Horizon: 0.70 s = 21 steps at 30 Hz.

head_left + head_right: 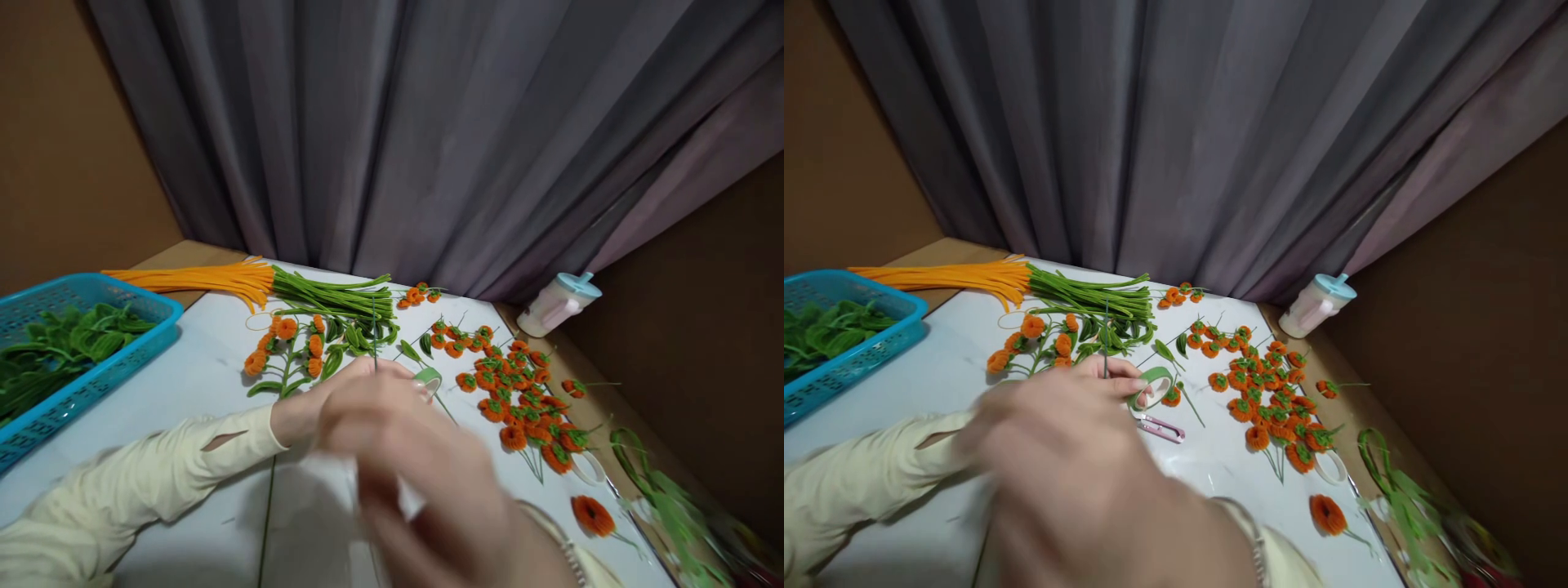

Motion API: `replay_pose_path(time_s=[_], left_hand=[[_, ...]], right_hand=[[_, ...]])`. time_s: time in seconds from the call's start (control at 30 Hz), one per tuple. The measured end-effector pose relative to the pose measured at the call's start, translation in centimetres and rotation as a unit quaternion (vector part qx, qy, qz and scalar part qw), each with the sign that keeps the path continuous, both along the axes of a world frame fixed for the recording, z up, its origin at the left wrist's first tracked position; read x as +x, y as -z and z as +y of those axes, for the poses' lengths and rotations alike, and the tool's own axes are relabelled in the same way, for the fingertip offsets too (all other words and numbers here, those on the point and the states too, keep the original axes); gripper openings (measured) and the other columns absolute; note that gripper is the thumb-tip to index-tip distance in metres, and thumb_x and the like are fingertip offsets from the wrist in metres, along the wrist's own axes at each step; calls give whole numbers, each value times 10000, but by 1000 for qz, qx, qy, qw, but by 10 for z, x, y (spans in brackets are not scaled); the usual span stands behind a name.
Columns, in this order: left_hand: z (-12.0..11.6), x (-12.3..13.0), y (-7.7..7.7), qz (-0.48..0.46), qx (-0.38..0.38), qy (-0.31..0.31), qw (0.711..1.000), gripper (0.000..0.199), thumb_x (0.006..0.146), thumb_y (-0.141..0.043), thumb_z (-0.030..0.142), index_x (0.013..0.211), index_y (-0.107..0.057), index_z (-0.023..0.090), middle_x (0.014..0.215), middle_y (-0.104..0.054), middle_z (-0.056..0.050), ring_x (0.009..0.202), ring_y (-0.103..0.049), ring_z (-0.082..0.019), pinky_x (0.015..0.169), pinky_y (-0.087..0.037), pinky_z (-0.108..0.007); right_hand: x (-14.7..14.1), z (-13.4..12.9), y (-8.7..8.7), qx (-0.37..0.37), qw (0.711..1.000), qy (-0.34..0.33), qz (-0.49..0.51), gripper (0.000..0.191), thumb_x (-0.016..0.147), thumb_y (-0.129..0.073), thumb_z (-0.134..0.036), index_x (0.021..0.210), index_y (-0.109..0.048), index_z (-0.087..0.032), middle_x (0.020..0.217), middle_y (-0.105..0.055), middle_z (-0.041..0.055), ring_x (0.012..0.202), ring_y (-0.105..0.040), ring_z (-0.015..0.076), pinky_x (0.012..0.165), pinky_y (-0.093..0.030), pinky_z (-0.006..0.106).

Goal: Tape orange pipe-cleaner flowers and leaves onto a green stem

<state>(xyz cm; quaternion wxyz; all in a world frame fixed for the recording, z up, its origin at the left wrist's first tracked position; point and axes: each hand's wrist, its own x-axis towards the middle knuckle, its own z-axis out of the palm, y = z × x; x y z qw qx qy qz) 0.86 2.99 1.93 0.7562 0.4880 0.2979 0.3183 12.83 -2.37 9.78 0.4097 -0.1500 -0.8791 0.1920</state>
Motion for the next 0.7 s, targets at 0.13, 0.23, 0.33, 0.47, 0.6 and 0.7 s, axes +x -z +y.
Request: replay_pose_path(time_s=[0.13,0.23,0.33,0.47,0.6,0.7], left_hand=[[-2,0,-3,-4,27,10,1000,187,785,-675,368,775,-721,187,698,-574,-7,514,-302,-73,462,-168,-263],[-2,-1,-4,-11,28,35,999,242,799,-669,349,879,-707,124,773,-576,-24,519,-268,-54,447,-156,-243],[-2,-1,-3,-19,24,46,998,211,807,-658,311,877,-691,114,742,-565,-19,521,-296,-52,446,-153,-235],[-2,0,-1,-15,22,45,999,259,802,-674,344,939,-680,124,791,-577,-25,557,-356,-60,448,-177,-221],[-4,1,-2,-4,10,-5,1000,355,776,-719,381,1059,-629,187,870,-572,2,626,-435,-62,504,-287,-190],[-6,2,-3,15,-21,-6,1000,408,746,-750,388,1075,-599,199,833,-580,13,627,-458,-62,505,-283,-182]], right_hand=[[30,42,-9,-145,961,183,-151,181,948,-440,-303,893,-575,-196,842,-646,36,791,-619,171,710,-512,294],[47,63,-1,-283,924,168,-197,332,958,-388,-437,768,-520,-199,661,-548,-11,602,-576,127,535,-473,230],[52,67,14,-433,883,67,-168,278,924,-453,-470,942,-531,-204,719,-603,-10,620,-617,123,518,-492,210],[56,65,25,-537,839,25,-80,385,830,-622,-451,1091,-497,-196,610,-571,-57,557,-605,111,544,-536,227],[67,59,22,-512,855,76,33,388,810,-663,-437,1092,-535,-204,568,-461,-93,519,-574,92,605,-586,280],[76,51,20,-471,865,138,99,333,815,-661,-437,1041,-580,-207,558,-386,-95,474,-528,78,605,-595,285]])
